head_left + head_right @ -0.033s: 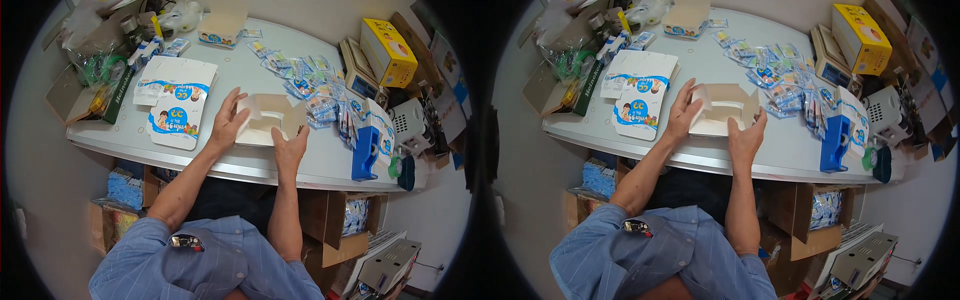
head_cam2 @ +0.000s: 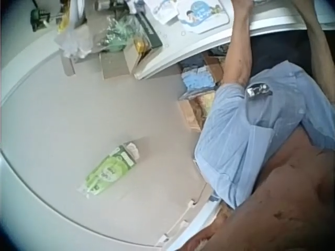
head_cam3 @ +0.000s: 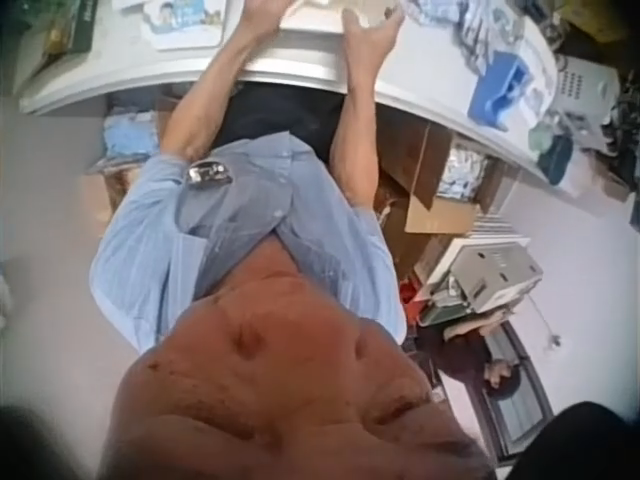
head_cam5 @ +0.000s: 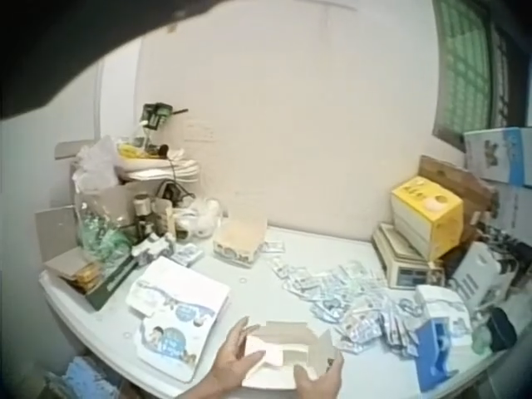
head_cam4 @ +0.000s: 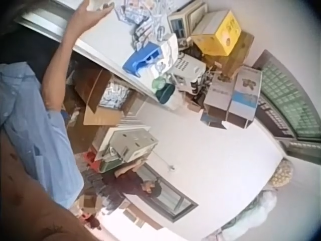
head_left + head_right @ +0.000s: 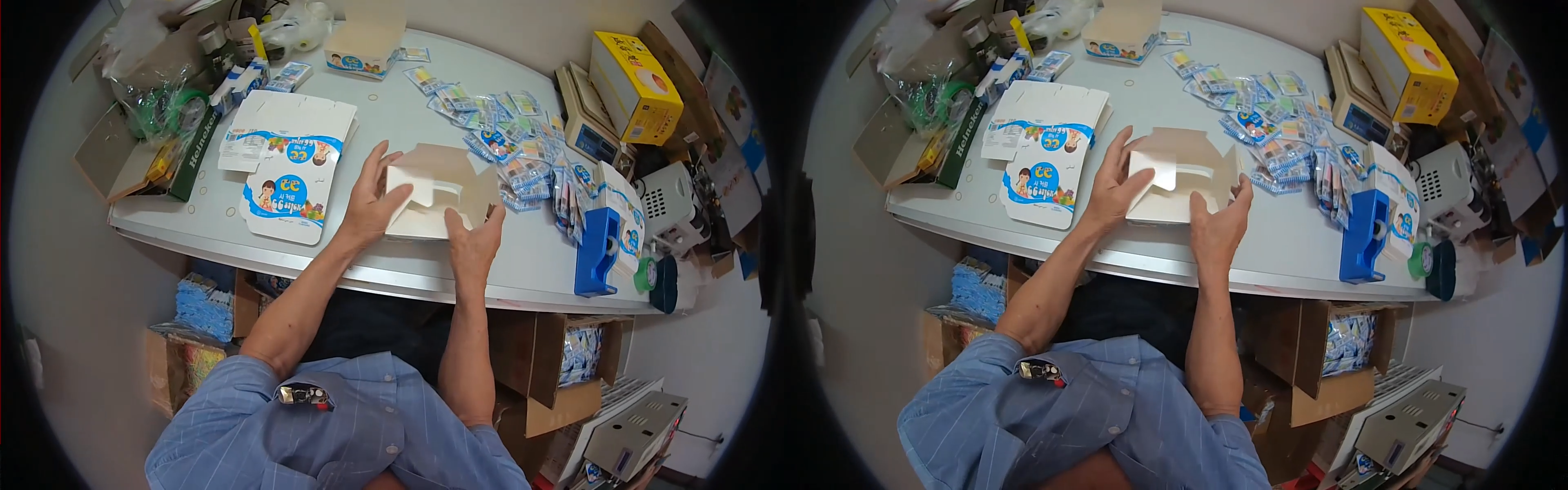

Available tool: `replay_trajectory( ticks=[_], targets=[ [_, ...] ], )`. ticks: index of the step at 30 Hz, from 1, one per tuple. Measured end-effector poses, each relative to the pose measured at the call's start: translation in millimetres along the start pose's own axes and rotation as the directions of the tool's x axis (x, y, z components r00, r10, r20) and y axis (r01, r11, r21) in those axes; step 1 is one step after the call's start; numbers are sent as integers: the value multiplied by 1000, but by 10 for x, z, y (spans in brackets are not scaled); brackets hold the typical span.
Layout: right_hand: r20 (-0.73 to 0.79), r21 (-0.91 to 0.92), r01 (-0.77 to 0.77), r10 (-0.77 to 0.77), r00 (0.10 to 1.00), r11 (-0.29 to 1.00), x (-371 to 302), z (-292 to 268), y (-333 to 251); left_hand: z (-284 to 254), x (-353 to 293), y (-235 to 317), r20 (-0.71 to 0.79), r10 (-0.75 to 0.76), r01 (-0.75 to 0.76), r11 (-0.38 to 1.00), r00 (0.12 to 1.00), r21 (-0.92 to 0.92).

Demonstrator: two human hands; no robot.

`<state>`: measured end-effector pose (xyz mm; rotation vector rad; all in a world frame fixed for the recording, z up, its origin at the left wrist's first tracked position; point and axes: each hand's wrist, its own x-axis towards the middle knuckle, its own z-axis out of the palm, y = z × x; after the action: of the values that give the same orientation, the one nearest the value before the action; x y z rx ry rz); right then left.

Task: Folding and stacking cardboard boxes for product packaging.

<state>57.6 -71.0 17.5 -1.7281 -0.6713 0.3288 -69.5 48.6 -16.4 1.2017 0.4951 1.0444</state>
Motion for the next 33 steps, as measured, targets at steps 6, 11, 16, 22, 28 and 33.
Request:
replay_trajectory(
  ticks=[6,11,16,22,28,33],
  targets=[
    [474,642,-280,-82,877,714,102,-343,115,-158,95,248,132,-334,310,935,933,171],
    [524,211,-308,158,837,928,603,-192,34,-104,73,180,170,-282,276,959,944,58],
    [463,164,-62,-21,886,985,553,-90,57,-141,36,41,139,-21,28,999,990,-47],
    [434,402,-82,-111,894,912,491,-153,302,-172,69,-3,110,-63,45,987,992,153],
    [506,-145,-15,87,858,989,497,-287,-156,-104,302,472,269,-456,144,687,849,712],
    [554,-164,158,-41,832,974,512,-277,-76,-77,255,426,136,-402,221,720,906,658]
  ],
)
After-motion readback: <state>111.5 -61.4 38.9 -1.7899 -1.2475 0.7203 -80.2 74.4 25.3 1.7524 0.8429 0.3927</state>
